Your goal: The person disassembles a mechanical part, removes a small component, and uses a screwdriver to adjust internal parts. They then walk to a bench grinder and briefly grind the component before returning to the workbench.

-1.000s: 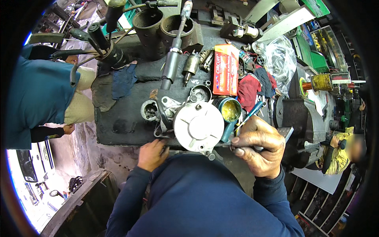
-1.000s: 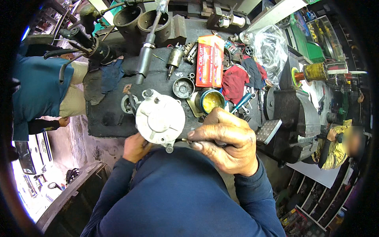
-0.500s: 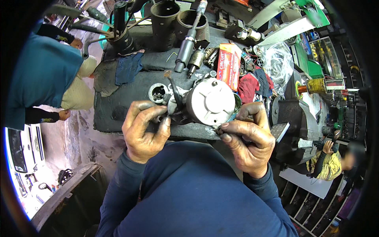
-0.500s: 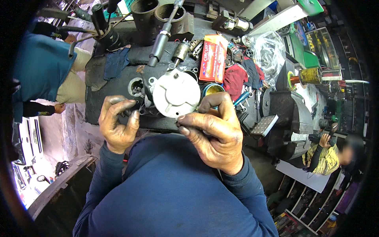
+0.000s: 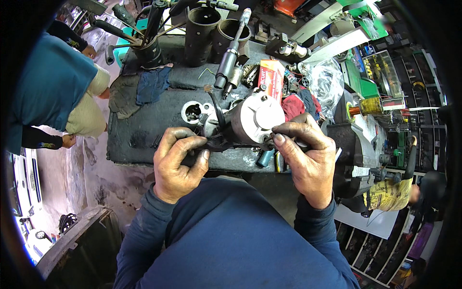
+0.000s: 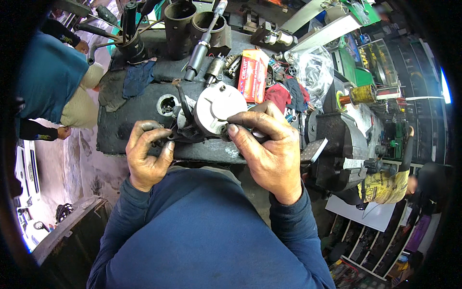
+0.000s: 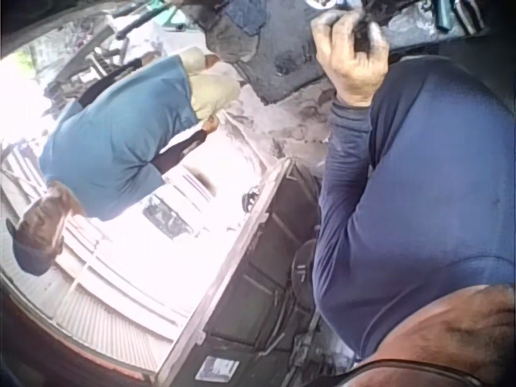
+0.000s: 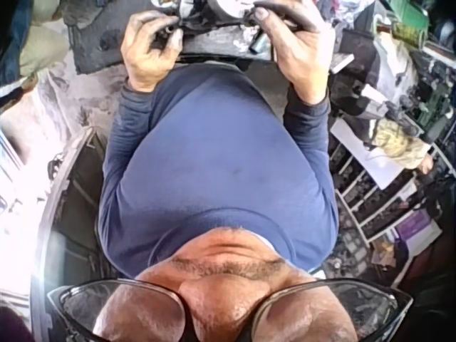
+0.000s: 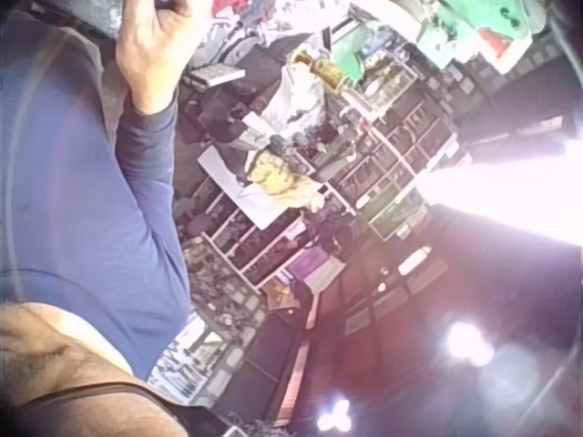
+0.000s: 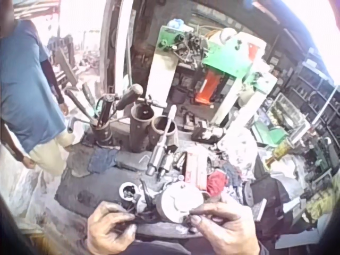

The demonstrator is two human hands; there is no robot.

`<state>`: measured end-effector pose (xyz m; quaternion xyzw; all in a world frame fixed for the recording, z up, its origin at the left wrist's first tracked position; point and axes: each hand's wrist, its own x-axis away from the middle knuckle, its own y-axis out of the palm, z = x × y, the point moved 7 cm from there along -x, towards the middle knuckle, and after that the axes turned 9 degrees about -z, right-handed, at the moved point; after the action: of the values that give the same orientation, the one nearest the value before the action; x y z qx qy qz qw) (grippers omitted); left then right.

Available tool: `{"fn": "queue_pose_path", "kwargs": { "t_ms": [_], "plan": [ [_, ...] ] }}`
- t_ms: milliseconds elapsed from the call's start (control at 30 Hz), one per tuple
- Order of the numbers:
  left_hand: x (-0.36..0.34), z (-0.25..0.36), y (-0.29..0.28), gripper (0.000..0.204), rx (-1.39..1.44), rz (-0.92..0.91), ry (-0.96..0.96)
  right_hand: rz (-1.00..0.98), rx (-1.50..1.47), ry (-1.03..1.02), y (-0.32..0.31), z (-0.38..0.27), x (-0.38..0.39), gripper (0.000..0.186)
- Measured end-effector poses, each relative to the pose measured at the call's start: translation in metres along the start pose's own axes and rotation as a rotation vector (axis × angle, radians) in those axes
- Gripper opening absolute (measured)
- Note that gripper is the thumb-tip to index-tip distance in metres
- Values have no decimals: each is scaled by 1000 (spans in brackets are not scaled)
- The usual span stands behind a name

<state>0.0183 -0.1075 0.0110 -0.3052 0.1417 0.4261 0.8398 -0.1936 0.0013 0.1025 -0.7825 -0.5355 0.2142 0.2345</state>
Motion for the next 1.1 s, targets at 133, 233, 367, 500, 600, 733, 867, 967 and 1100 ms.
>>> {"fn": "queue_pose_path", "kwargs": {
  "t_ms": [133,233,367,500,600,733,867,967,1100],
  "plan": [
    [-2,3,2,26,38,-5,-21,23,141,-52,1,-12,-2,14],
    [-4,6,4,26,32,-2,15,17,166,-44,2,-16,0,17],
    [-8,10,6,26,66,-7,17,-101,245,-11,4,-18,1,33],
    [-20,28,6,32,55,-9,73,98,110,27,-30,-16,4,48],
    [-37,42,12,36,57,-49,83,289,41,-56,-62,-16,8,43],
    [-67,45,30,34,11,-199,99,322,-112,49,-71,8,14,34],
    [-87,36,45,27,232,-386,-19,275,-79,59,-64,26,20,30],
    [-95,38,44,25,135,-477,72,256,-122,106,-62,40,26,27],
    [-94,39,49,31,160,-529,97,263,-101,120,-72,50,32,24]
  ]
}}
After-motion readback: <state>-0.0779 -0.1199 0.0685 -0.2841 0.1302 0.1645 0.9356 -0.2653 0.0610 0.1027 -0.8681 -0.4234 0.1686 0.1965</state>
